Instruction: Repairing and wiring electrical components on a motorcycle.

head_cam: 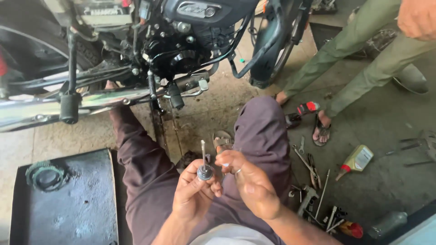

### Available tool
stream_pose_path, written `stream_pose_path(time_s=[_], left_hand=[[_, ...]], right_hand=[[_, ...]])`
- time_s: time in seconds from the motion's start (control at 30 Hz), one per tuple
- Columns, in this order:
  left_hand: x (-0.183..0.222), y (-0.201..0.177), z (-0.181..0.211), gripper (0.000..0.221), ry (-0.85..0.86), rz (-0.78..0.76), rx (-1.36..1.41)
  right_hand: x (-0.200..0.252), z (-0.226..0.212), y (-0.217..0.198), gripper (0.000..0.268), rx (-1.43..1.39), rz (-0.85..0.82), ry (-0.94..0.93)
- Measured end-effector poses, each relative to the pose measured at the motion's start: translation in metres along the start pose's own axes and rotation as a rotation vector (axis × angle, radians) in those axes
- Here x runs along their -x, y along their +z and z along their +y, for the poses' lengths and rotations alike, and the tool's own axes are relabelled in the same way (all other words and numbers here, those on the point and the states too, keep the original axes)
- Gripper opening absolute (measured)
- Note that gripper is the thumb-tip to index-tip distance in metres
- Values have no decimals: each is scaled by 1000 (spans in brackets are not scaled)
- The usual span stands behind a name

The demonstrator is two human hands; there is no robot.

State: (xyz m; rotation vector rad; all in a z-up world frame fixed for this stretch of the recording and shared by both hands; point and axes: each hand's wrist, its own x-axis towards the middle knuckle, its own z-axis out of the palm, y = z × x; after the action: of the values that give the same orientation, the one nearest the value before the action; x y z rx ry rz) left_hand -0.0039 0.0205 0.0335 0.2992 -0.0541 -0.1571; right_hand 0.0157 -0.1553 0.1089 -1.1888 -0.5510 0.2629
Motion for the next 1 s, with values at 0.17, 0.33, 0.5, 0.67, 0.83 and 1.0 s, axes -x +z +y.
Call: stream_pose_path(time_s=[0.17,0.33,0.5,0.67,0.83,1.0], left_hand=[[5,6,3,30,6,-48,5],[6,4,0,28,0,-39,-2],[4,5,5,27,33,4,-19],[3,4,2,26,79,-5,-41],[2,3,1,26,72,13,-19],[2,2,0,25,96,75,-53]], right_hand=[[-4,0,13,76,95,-65,28],[-9,-6,16,73,269,-99,26],[-9,-9,18,72,374,-108,15],[-10,-10,18,72,340,-92,-4],[-10,-7,15,73,387,-104,8],[-8,-9,19,74,460,-109,-3]])
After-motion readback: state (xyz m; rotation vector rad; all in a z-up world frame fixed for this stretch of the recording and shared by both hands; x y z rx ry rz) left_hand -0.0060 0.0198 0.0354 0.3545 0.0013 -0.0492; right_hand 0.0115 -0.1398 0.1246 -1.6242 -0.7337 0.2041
